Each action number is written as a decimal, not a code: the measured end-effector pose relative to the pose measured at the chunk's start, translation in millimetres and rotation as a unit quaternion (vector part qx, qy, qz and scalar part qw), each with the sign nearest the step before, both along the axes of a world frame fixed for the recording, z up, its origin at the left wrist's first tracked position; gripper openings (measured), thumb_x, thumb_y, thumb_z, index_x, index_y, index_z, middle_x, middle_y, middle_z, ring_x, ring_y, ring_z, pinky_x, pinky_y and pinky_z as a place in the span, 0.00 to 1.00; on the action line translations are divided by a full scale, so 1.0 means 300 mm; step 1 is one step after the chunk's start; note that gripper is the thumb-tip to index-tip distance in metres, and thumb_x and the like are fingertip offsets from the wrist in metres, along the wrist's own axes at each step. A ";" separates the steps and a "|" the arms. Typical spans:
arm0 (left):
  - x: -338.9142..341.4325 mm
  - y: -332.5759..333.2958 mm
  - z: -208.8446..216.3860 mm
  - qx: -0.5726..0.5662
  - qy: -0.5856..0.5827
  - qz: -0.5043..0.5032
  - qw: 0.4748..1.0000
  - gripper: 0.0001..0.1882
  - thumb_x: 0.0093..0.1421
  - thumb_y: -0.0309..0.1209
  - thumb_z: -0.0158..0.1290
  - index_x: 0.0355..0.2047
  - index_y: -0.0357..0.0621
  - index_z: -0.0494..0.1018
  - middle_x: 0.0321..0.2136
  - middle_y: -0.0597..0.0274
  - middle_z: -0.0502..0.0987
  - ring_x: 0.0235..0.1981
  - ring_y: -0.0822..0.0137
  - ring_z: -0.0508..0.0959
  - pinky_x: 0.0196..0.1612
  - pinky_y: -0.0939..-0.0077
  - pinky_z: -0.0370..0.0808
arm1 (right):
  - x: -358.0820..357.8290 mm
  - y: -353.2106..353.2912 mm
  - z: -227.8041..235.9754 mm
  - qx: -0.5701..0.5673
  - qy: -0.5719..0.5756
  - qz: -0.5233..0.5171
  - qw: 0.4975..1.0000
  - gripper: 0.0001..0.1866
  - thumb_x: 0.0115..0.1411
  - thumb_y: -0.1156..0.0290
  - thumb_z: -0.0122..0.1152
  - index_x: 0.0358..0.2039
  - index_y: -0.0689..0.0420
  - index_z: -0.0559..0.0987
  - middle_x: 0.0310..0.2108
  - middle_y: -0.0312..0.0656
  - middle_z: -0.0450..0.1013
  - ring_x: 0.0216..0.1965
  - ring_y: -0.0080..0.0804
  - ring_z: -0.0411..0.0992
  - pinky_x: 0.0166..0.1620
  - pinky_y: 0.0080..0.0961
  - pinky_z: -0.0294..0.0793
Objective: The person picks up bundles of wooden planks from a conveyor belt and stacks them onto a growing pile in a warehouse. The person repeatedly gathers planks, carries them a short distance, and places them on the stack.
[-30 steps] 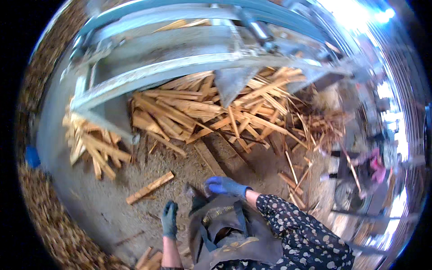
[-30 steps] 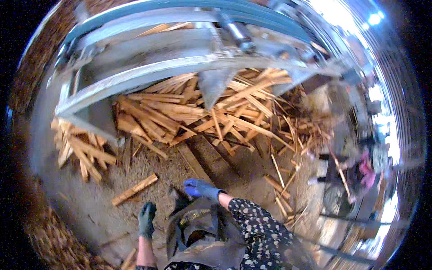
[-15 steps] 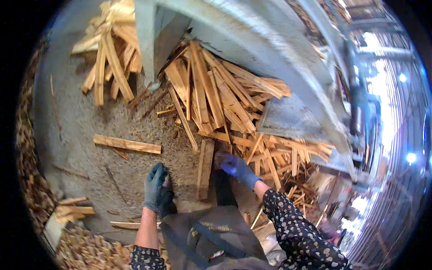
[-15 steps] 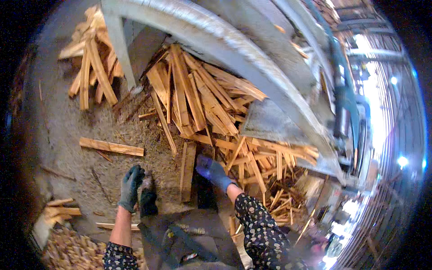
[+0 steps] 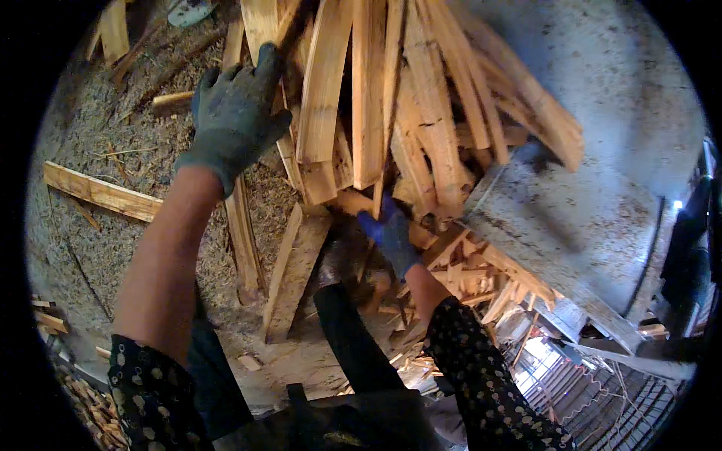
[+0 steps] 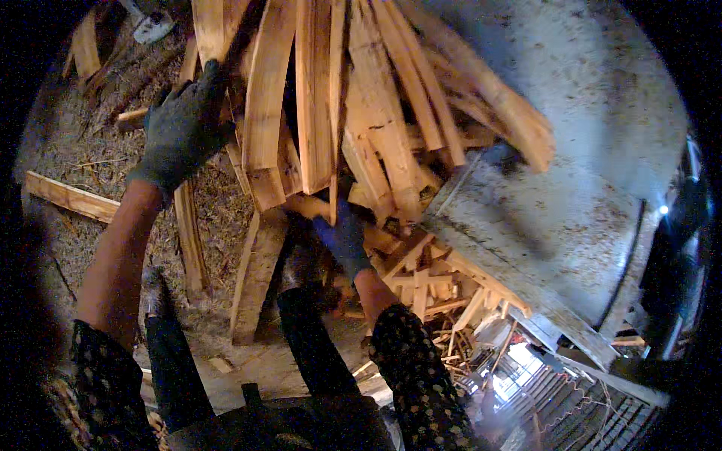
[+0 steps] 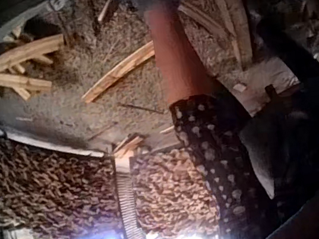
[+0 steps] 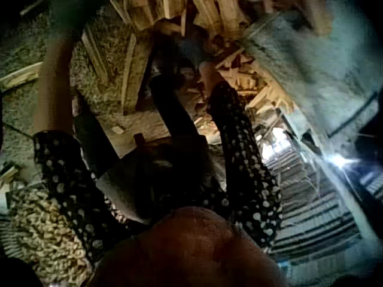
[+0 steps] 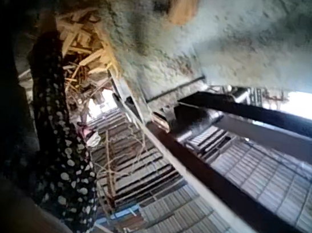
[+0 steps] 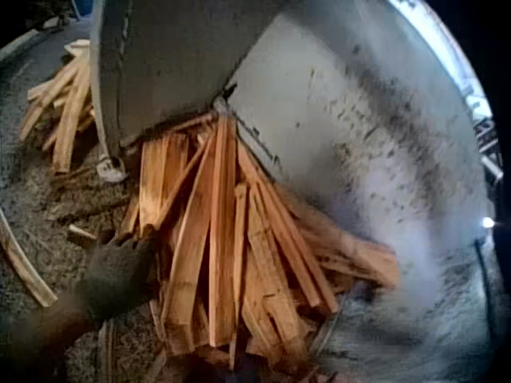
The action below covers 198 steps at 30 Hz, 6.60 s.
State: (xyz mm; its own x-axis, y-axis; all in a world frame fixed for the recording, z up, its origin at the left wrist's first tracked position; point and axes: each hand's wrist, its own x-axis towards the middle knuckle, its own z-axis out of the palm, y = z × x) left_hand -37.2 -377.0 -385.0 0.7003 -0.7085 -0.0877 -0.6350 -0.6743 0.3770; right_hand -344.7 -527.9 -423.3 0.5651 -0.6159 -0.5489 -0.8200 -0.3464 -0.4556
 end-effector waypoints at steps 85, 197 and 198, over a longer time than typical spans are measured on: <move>-0.545 0.522 0.830 0.060 0.641 0.031 0.764 0.21 0.61 0.36 0.53 0.51 0.37 0.67 0.40 0.61 0.76 0.36 0.69 0.77 0.43 0.75 0.74 | -0.570 0.896 1.063 0.222 -0.304 -0.424 0.824 0.25 0.57 0.66 0.61 0.54 0.58 0.69 0.44 0.39 0.74 0.45 0.27 0.71 0.51 0.27 0.70; -0.747 0.710 0.804 -0.397 0.743 0.539 -0.016 0.28 0.55 0.35 0.59 0.54 0.43 0.62 0.43 0.57 0.73 0.41 0.63 0.77 0.41 0.67 0.78 | 0.468 0.693 1.037 0.398 0.223 -0.044 0.889 0.36 0.60 0.54 0.55 0.62 0.61 0.58 0.58 0.43 0.61 0.58 0.31 0.59 0.60 0.25 0.57; -0.755 0.723 0.816 -0.399 0.740 0.541 -0.025 0.28 0.55 0.36 0.59 0.54 0.43 0.62 0.43 0.57 0.73 0.41 0.63 0.77 0.41 0.67 0.78 | 0.488 0.705 1.073 0.378 0.244 -0.035 0.892 0.36 0.60 0.54 0.55 0.62 0.62 0.57 0.58 0.44 0.60 0.59 0.31 0.58 0.61 0.25 0.55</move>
